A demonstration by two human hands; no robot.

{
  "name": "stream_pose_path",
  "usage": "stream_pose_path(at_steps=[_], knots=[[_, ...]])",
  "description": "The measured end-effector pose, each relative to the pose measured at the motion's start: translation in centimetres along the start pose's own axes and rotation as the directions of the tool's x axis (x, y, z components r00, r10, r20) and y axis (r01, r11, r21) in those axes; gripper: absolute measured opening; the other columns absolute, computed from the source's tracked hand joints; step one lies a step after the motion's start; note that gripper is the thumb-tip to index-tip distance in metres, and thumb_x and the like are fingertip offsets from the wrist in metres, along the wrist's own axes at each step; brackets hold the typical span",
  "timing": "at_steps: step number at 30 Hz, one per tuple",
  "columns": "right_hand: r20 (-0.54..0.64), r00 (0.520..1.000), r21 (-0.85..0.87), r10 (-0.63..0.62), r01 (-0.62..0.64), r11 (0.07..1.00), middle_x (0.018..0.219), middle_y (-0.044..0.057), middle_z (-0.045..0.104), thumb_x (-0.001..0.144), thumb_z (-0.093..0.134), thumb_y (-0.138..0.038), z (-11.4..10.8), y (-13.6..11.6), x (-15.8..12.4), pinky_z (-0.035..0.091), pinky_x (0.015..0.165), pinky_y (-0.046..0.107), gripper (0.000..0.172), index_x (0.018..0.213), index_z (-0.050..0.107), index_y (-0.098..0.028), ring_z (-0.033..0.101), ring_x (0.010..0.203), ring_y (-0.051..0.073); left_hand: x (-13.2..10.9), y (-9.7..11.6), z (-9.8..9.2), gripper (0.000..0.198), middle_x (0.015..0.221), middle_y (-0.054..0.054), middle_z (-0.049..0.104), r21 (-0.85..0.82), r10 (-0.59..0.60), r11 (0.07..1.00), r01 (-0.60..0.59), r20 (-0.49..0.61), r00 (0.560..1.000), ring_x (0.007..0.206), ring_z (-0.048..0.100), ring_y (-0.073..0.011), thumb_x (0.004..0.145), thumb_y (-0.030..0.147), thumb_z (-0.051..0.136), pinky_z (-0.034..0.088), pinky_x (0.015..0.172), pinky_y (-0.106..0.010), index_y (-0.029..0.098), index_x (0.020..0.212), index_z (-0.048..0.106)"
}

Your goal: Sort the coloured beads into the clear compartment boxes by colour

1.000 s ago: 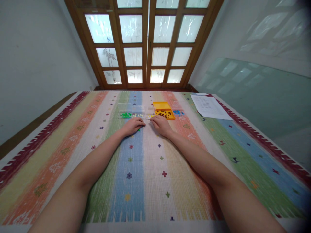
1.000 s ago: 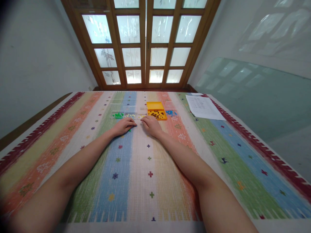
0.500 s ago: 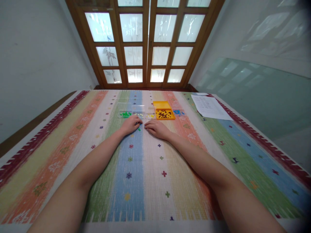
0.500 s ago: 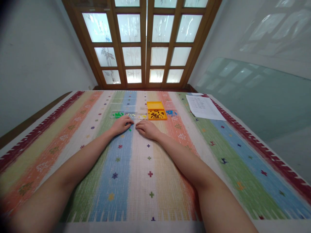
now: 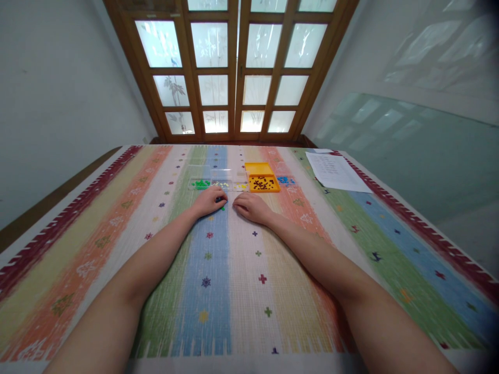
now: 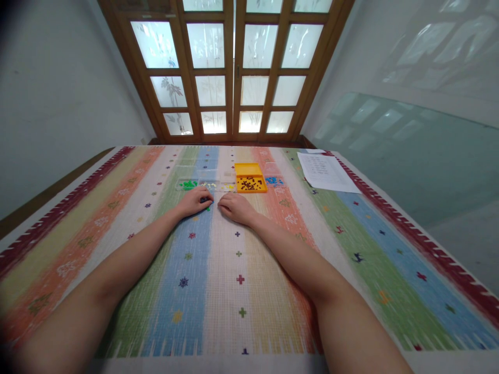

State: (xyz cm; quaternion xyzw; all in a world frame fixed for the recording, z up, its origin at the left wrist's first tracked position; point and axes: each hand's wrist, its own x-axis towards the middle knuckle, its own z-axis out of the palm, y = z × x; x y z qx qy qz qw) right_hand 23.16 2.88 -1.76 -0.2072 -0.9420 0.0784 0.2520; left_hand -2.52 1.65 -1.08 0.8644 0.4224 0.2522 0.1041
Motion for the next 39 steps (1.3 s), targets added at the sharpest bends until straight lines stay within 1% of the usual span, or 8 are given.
stream_pose_path(at_steps=[3,6,12,21,26,30,37,39], knots=[[-0.022,0.999,-0.027,0.046,-0.046,0.999,0.102,0.009,0.073,0.103,0.059,-0.021,0.2,0.2,-0.1,0.049,0.091,0.036,0.017,0.105,0.076,-0.02,0.064,0.098,0.023,0.0,-0.1,0.1,0.015,0.094,-0.005,0.069,-0.03,0.04,0.999,-0.039,0.027,0.999,0.095,0.063,-0.0219,0.096,0.027,0.064,0.048,0.09,-0.036,0.021,0.095,0.077],[-0.035,0.996,-0.039,0.086,-0.088,0.995,0.103,0.009,0.071,0.103,0.061,-0.024,0.4,0.2,-0.1,0.047,0.089,0.035,0.015,0.108,0.075,-0.02,0.062,0.098,0.023,0.0,-0.2,0.1,0.016,0.094,-0.005,0.069,-0.038,0.044,0.998,-0.042,0.04,0.998,0.094,0.063,-0.0213,0.096,0.027,0.063,0.048,0.088,-0.035,0.021,0.096,0.078],[0.004,0.999,-0.059,0.051,-0.051,0.997,0.104,0.008,0.068,0.102,0.065,-0.029,0.4,0.1,0.1,0.045,0.09,0.035,0.013,0.108,0.075,-0.022,0.06,0.1,0.024,0.1,-0.1,0.1,0.016,0.094,-0.005,0.069,-0.038,0.037,0.999,-0.035,0.048,0.998,0.094,0.062,-0.0218,0.095,0.029,0.065,0.047,0.088,-0.035,0.022,0.098,0.079],[0.009,0.998,-0.055,0.055,-0.055,0.997,0.101,0.008,0.068,0.103,0.064,-0.024,0.5,0.1,0.2,0.044,0.088,0.034,0.01,0.1,0.073,-0.019,0.06,0.098,0.023,0.0,-0.2,-0.2,0.018,0.096,-0.006,0.066,-0.094,0.062,0.994,-0.056,0.068,0.996,0.095,0.062,-0.0217,0.095,0.032,0.066,0.046,0.089,-0.035,0.022,0.101,0.08],[0.032,0.997,-0.012,0.069,-0.069,0.998,0.099,0.008,0.07,0.101,0.066,-0.024,-0.2,0.3,0.2,0.045,0.086,0.033,0.008,0.099,0.072,-0.019,0.061,0.096,0.022,0.1,-0.4,-0.4,0.018,0.094,-0.005,0.067,-0.161,0.046,0.986,-0.031,0.089,0.995,0.091,0.062,-0.0201,0.093,0.032,0.068,0.047,0.087,-0.033,0.022,0.102,0.079],[0.041,0.997,0.02,0.07,-0.071,0.997,0.099,0.008,0.07,0.1,0.067,-0.02,-0.8,0.4,0.1,0.045,0.083,0.032,0.005,0.099,0.071,-0.018,0.061,0.095,0.022,0.1,-0.1,-0.5,0.018,0.094,-0.005,0.069,-0.15,0.042,0.988,-0.028,0.09,0.995,0.093,0.063,-0.0207,0.093,0.032,0.067,0.048,0.089,-0.034,0.022,0.103,0.079],[0.043,0.994,0.047,0.103,-0.105,0.993,0.098,0.007,0.069,0.099,0.062,-0.014,-1.0,0.6,-0.1,0.044,0.08,0.03,0.009,0.099,0.07,-0.019,0.061,0.09,0.02,0.1,0.2,-0.6,0.019,0.097,-0.006,0.069,-0.131,0.013,0.991,0.001,0.105,0.994,0.095,0.063,-0.0214,0.093,0.032,0.067,0.049,0.091,-0.035,0.023,0.104,0.079],[0.023,0.992,0.042,0.128,-0.129,0.991,0.097,0.007,0.069,0.098,0.061,-0.015,-1.0,1.0,-0.2,0.044,0.079,0.03,0.01,0.097,0.069,-0.019,0.06,0.089,0.021,0.1,0.1,-0.5,0.018,0.096,-0.006,0.07,-0.129,0.015,0.992,-0.002,0.097,0.995,0.095,0.063,-0.0211,0.093,0.031,0.067,0.049,0.091,-0.035,0.023,0.104,0.079]])
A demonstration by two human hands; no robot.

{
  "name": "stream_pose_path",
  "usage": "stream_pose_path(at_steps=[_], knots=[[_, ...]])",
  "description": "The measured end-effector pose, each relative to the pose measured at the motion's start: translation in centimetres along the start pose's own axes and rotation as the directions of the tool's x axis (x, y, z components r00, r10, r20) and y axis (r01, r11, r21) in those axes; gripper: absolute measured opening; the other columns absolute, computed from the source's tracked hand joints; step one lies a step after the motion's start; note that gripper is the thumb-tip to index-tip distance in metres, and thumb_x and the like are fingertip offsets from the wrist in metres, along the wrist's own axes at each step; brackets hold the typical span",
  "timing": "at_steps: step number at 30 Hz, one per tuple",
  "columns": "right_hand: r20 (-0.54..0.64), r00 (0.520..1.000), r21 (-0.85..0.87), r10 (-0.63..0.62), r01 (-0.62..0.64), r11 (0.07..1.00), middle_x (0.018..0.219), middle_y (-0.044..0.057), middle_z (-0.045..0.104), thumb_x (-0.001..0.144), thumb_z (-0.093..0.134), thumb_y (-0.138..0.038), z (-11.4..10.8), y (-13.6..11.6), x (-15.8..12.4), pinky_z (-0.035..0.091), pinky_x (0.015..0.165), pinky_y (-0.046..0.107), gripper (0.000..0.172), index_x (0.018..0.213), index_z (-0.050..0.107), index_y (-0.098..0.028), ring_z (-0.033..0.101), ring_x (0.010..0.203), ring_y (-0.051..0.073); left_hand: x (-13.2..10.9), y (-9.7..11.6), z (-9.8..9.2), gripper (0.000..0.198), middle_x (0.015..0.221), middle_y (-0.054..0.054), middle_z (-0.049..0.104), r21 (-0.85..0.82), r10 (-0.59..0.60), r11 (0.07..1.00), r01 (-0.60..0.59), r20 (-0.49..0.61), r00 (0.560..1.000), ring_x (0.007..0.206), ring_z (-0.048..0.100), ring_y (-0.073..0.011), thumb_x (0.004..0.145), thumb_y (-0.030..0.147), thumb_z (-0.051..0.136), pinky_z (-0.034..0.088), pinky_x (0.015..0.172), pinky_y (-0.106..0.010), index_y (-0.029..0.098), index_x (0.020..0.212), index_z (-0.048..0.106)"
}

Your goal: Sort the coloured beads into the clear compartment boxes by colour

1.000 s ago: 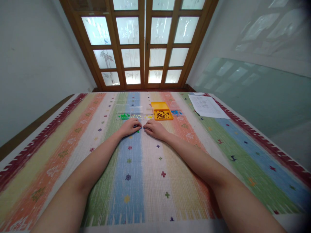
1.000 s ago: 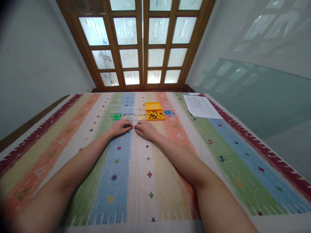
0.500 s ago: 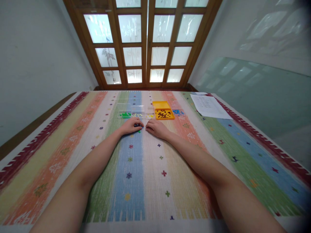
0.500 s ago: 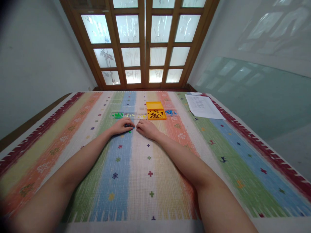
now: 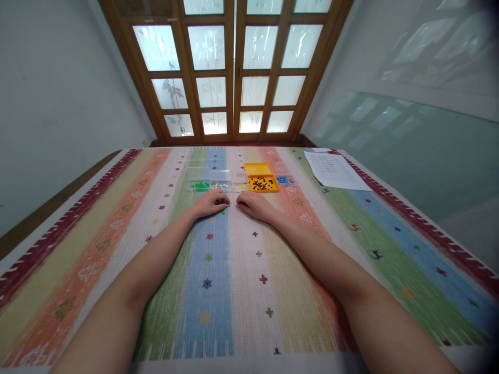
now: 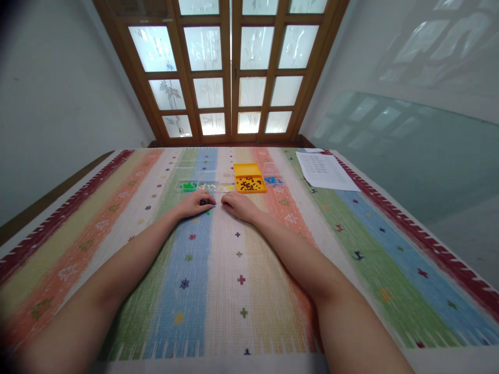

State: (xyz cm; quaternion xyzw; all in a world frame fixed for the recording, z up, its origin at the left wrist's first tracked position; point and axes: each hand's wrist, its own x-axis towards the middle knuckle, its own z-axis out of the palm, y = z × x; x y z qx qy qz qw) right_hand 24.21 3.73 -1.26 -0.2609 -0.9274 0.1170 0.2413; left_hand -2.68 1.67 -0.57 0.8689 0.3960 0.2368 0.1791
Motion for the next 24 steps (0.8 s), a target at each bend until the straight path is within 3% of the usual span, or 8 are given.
stream_pose_path(at_steps=[3,6,7,11,17,20,24], knots=[[-0.105,0.992,-0.026,0.076,-0.079,0.997,0.096,0.008,0.069,0.096,0.059,-0.015,-0.5,1.5,0.0,0.045,0.081,0.031,0.011,0.095,0.069,-0.019,0.06,0.091,0.022,0.0,-0.3,0.2,0.017,0.096,-0.005,0.07,0.003,-0.008,1.0,0.008,-0.012,1.0,0.093,0.063,-0.0206,0.093,0.031,0.067,0.049,0.09,-0.035,0.023,0.102,0.079],[-0.264,0.941,-0.026,0.21,-0.224,0.974,0.095,0.008,0.07,0.094,0.057,-0.016,-1.7,4.2,-0.2,0.045,0.082,0.033,0.011,0.092,0.068,-0.019,0.061,0.09,0.023,0.0,-0.6,0.4,0.016,0.096,-0.005,0.07,0.013,-0.018,1.0,0.019,-0.015,1.0,0.093,0.063,-0.0203,0.094,0.028,0.064,0.049,0.09,-0.035,0.022,0.1,0.079],[-0.325,0.906,-0.014,0.27,-0.29,0.957,0.094,0.008,0.07,0.093,0.057,-0.018,-2.2,5.3,-0.4,0.045,0.08,0.033,0.011,0.091,0.068,-0.019,0.061,0.088,0.023,0.1,-0.7,0.5,0.017,0.096,-0.005,0.07,0.017,-0.02,1.0,0.021,-0.019,1.0,0.093,0.063,-0.0204,0.095,0.027,0.063,0.049,0.09,-0.035,0.022,0.099,0.079],[-0.524,0.693,0.125,0.495,-0.512,0.85,0.093,0.008,0.072,0.093,0.058,-0.025,-4.2,9.7,-1.9,0.045,0.075,0.033,0.011,0.092,0.067,-0.019,0.061,0.082,0.022,0.1,-0.8,0.6,0.019,0.098,-0.006,0.071,0.036,-0.031,0.999,0.032,-0.041,0.999,0.096,0.064,-0.0215,0.095,0.024,0.059,0.049,0.093,-0.036,0.022,0.098,0.078],[-0.63,0.449,0.302,0.634,-0.61,0.732,0.094,0.01,0.073,0.095,0.057,-0.025,-5.8,13.3,-4.1,0.043,0.077,0.033,0.01,0.092,0.064,-0.019,0.059,0.08,0.018,0.0,-0.6,0.5,0.02,0.094,-0.006,0.07,0.088,-0.089,0.991,0.097,-0.09,0.992,0.091,0.064,-0.022,0.094,0.024,0.058,0.05,0.089,-0.036,0.021,0.098,0.077],[-0.641,0.436,0.3,0.631,-0.614,0.73,0.096,0.011,0.073,0.096,0.055,-0.026,-5.8,13.3,-4.1,0.042,0.079,0.033,0.011,0.092,0.064,-0.019,0.058,0.083,0.018,0.0,-0.6,0.5,0.02,0.093,-0.005,0.07,0.099,-0.105,0.989,0.113,-0.083,0.991,0.088,0.064,-0.0219,0.095,0.025,0.057,0.05,0.086,-0.035,0.022,0.099,0.077],[-0.626,0.517,0.275,0.584,-0.554,0.786,0.096,0.008,0.072,0.094,0.055,-0.024,-5.3,11.3,-2.8,0.045,0.079,0.033,0.011,0.094,0.065,-0.019,0.062,0.085,0.02,0.0,-0.5,0.5,0.022,0.098,-0.006,0.074,0.132,-0.122,0.982,0.134,-0.095,0.988,0.091,0.066,-0.0229,0.095,0.026,0.057,0.049,0.085,-0.035,0.022,0.101,0.077]])
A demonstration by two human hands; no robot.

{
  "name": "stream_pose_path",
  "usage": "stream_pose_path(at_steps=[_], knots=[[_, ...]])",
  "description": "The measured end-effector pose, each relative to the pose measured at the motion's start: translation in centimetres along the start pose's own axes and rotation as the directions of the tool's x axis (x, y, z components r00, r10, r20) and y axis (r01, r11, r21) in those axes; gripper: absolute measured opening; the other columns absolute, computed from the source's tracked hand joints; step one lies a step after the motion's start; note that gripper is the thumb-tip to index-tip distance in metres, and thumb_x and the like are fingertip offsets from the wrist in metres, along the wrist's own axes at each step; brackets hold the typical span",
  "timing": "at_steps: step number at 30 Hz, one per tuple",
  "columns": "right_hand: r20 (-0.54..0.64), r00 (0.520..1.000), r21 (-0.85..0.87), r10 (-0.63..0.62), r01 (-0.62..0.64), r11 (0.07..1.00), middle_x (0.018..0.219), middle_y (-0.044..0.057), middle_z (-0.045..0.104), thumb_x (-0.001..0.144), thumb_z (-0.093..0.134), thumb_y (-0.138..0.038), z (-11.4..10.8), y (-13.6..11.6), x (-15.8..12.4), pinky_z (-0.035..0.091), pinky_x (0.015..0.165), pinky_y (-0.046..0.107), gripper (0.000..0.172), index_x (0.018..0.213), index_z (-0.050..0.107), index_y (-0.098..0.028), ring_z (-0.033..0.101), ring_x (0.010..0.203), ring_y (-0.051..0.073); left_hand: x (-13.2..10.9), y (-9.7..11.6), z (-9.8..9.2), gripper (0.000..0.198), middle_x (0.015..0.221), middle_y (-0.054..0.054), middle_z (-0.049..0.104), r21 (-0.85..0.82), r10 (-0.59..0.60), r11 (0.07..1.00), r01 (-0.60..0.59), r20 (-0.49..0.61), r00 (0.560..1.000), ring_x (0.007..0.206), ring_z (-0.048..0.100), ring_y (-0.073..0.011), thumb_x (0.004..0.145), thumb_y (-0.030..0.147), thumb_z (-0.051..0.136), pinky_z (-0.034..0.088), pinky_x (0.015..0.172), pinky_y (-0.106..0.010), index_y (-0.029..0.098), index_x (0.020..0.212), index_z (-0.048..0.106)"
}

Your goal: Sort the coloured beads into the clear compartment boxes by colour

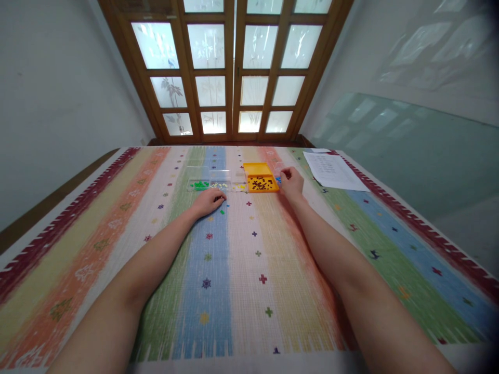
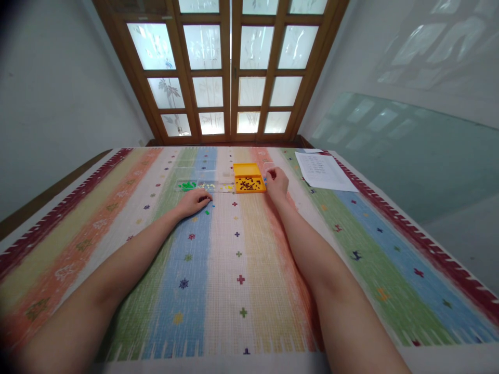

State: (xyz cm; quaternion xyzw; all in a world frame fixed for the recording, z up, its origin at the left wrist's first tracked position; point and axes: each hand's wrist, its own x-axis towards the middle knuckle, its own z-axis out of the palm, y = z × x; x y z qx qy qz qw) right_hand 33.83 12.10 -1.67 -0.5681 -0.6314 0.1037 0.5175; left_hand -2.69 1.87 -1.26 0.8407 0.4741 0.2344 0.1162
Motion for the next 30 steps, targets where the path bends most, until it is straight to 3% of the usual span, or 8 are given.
stream_pose_path(at_steps=[3,5,9,11,12,16,21,30], knots=[[0.127,0.987,0.048,-0.097,0.091,0.995,0.094,0.007,0.072,0.093,0.056,-0.023,0.7,-3.7,-1.9,0.047,0.077,0.033,0.012,0.095,0.067,-0.019,0.064,0.083,0.022,-0.1,0.0,-0.1,0.023,0.099,-0.006,0.076,0.047,-0.094,0.994,0.097,-0.059,0.994,0.091,0.067,-0.0237,0.096,0.028,0.056,0.048,0.081,-0.034,0.023,0.103,0.077],[0.255,0.938,0.108,-0.234,0.212,0.971,0.096,0.007,0.073,0.095,0.058,-0.023,1.0,-6.9,-4.0,0.047,0.078,0.034,0.012,0.097,0.069,-0.019,0.065,0.085,0.023,-0.2,-0.1,-0.2,0.023,0.092,-0.005,0.076,0.071,-0.168,0.982,0.175,-0.103,0.98,0.084,0.067,-0.0234,0.097,0.03,0.057,0.046,0.077,-0.033,0.023,0.106,0.077],[0.539,0.631,0.272,-0.558,0.497,0.824,0.1,0.007,0.071,0.102,0.058,-0.025,1.8,-12.9,-9.4,0.048,0.087,0.035,0.013,0.1,0.071,-0.023,0.064,0.095,0.023,-0.3,-0.2,-0.5,0.024,0.08,-0.003,0.074,0.083,-0.219,0.968,0.236,-0.175,0.96,0.074,0.064,-0.0221,0.097,0.031,0.057,0.044,0.072,-0.031,0.025,0.109,0.077],[0.595,0.512,0.252,-0.619,0.613,0.749,0.104,0.008,0.07,0.104,0.057,-0.025,2.1,-14.5,-11.5,0.047,0.089,0.036,0.015,0.107,0.072,-0.024,0.062,0.1,0.024,-0.3,-0.2,-0.5,0.024,0.08,-0.003,0.074,0.081,-0.221,0.967,0.24,-0.196,0.955,0.072,0.064,-0.0214,0.097,0.03,0.057,0.043,0.071,-0.031,0.025,0.11,0.077],[0.619,0.485,0.217,-0.618,0.65,0.728,0.104,0.009,0.069,0.104,0.058,-0.025,2.3,-14.9,-12.3,0.047,0.089,0.036,0.016,0.112,0.072,-0.024,0.06,0.1,0.025,-0.3,-0.1,-0.5,0.024,0.079,-0.003,0.074,0.081,-0.225,0.966,0.245,-0.201,0.953,0.071,0.063,-0.021,0.097,0.029,0.057,0.043,0.07,-0.031,0.025,0.109,0.077],[0.679,0.452,0.112,-0.579,0.715,0.69,0.105,0.01,0.066,0.102,0.065,-0.033,2.9,-14.7,-13.2,0.046,0.083,0.036,0.028,0.129,0.068,-0.024,0.057,0.098,0.026,-0.3,0.0,-0.5,0.023,0.078,-0.003,0.073,0.078,-0.239,0.963,0.259,-0.204,0.949,0.069,0.062,-0.0205,0.096,0.028,0.058,0.042,0.068,-0.03,0.025,0.108,0.077],[0.708,0.409,0.108,-0.575,0.743,0.661,0.103,0.009,0.064,0.102,0.067,-0.035,3.0,-13.6,-12.8,0.044,0.079,0.034,0.021,0.12,0.072,-0.025,0.057,0.096,0.025,-0.2,0.1,-0.4,0.024,0.079,-0.003,0.073,0.068,-0.257,0.96,0.273,-0.178,0.95,0.07,0.062,-0.0211,0.096,0.029,0.059,0.042,0.07,-0.031,0.025,0.109,0.077],[0.646,0.524,0.126,-0.556,0.645,0.754,0.097,0.007,0.071,0.103,0.061,-0.021,3.8,-12.2,-11.9,0.046,0.082,0.032,0.012,0.102,0.073,-0.021,0.062,0.092,0.022,-0.3,-0.2,-0.2,0.024,0.082,-0.003,0.073,0.075,-0.185,0.978,0.196,-0.13,0.974,0.072,0.063,-0.0213,0.097,0.032,0.058,0.042,0.07,-0.031,0.025,0.109,0.077]])
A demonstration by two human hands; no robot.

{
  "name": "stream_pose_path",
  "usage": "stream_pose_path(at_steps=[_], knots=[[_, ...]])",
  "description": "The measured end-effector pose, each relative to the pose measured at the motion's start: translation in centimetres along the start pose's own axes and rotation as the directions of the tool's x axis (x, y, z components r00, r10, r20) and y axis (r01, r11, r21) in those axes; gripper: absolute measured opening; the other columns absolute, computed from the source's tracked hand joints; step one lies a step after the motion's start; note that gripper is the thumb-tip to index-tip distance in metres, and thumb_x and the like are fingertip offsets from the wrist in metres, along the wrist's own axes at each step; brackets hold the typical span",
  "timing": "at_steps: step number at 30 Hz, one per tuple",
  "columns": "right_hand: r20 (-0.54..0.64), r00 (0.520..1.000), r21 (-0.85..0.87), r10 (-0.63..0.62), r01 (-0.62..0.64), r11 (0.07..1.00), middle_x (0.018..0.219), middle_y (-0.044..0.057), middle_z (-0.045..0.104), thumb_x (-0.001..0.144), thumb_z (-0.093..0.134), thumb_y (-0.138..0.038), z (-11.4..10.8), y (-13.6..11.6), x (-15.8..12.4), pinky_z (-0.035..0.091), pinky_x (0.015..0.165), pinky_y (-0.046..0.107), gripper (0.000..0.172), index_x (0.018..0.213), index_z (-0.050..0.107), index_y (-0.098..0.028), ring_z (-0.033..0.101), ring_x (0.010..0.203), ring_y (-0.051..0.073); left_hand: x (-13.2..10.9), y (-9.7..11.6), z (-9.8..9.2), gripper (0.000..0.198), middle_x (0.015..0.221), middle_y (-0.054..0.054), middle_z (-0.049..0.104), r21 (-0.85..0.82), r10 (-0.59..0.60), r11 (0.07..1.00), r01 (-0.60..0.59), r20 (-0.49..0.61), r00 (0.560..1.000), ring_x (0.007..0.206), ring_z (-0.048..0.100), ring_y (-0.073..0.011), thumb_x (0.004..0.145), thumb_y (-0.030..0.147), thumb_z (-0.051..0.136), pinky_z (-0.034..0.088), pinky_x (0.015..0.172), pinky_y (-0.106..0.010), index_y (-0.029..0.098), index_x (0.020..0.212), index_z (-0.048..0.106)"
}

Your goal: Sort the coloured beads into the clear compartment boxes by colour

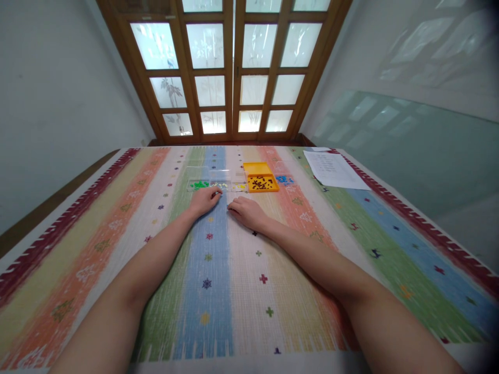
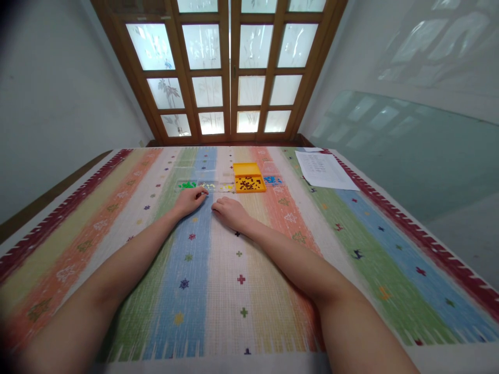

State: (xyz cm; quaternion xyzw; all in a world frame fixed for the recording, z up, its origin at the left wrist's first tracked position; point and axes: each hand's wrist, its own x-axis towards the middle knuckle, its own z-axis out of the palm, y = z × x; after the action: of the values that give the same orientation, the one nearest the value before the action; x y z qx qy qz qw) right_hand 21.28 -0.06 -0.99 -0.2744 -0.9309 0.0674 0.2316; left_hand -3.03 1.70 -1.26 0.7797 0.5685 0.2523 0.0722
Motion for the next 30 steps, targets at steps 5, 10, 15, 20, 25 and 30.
stream_pose_path(at_steps=[5,10,15,20,25,30], knots=[[-0.257,0.931,0.222,0.259,-0.204,0.954,0.104,0.008,0.075,0.099,0.058,-0.017,-1.1,3.8,0.2,0.049,0.088,0.035,0.017,0.104,0.074,-0.02,0.067,0.096,0.023,0.0,0.0,0.1,0.024,0.083,-0.003,0.074,-0.015,0.058,0.998,-0.057,0.045,0.997,0.073,0.063,-0.0208,0.098,0.033,0.057,0.043,0.07,-0.031,0.025,0.108,0.077],[-0.413,0.718,0.367,0.56,-0.431,0.824,0.1,0.008,0.077,0.095,0.057,-0.028,-2.3,9.1,-0.4,0.051,0.083,0.036,0.02,0.101,0.075,-0.02,0.067,0.087,0.023,0.0,0.1,0.0,0.028,0.091,-0.004,0.076,0.004,0.059,0.998,-0.059,0.08,0.995,0.078,0.065,-0.0213,0.099,0.033,0.054,0.045,0.074,-0.032,0.024,0.109,0.077],[-0.439,0.622,0.476,0.649,-0.451,0.755,0.099,0.01,0.077,0.09,0.059,-0.035,-2.4,11.6,-1.0,0.053,0.08,0.038,0.027,0.105,0.074,-0.018,0.069,0.085,0.025,-0.1,0.3,-0.1,0.029,0.096,-0.005,0.077,-0.004,0.052,0.999,-0.052,0.088,0.995,0.082,0.067,-0.0226,0.099,0.033,0.053,0.046,0.077,-0.033,0.023,0.11,0.078],[-0.421,0.642,0.502,0.641,-0.424,0.754,0.096,0.008,0.076,0.089,0.062,-0.037,-2.3,10.5,-0.7,0.054,0.078,0.037,0.024,0.103,0.072,-0.02,0.068,0.082,0.023,-0.1,0.3,-0.1,0.028,0.097,-0.005,0.077,-0.027,0.058,0.998,-0.056,0.091,0.994,0.083,0.067,-0.0228,0.099,0.033,0.053,0.045,0.077,-0.032,0.024,0.109,0.077],[-0.379,0.692,0.553,0.615,-0.363,0.75,0.092,0.005,0.074,0.09,0.065,-0.038,-2.3,8.5,-0.2,0.054,0.077,0.035,0.019,0.099,0.066,-0.022,0.069,0.083,0.022,-0.1,0.6,-0.1,0.027,0.089,-0.004,0.076,-0.034,0.047,0.998,-0.045,0.064,0.997,0.078,0.065,-0.0215,0.098,0.032,0.055,0.043,0.073,-0.031,0.023,0.109,0.078],[-0.208,0.837,0.648,0.506,-0.269,0.713,0.083,0.002,0.071,0.09,0.065,-0.039,-1.4,5.5,0.2,0.052,0.068,0.031,0.017,0.096,0.063,-0.023,0.067,0.073,0.019,-0.1,1.8,-0.1,0.025,0.076,-0.001,0.07,-0.102,0.017,0.995,-0.022,-0.048,0.999,0.068,0.059,-0.018,0.095,0.033,0.059,0.038,0.068,-0.029,0.022,0.107,0.078]])
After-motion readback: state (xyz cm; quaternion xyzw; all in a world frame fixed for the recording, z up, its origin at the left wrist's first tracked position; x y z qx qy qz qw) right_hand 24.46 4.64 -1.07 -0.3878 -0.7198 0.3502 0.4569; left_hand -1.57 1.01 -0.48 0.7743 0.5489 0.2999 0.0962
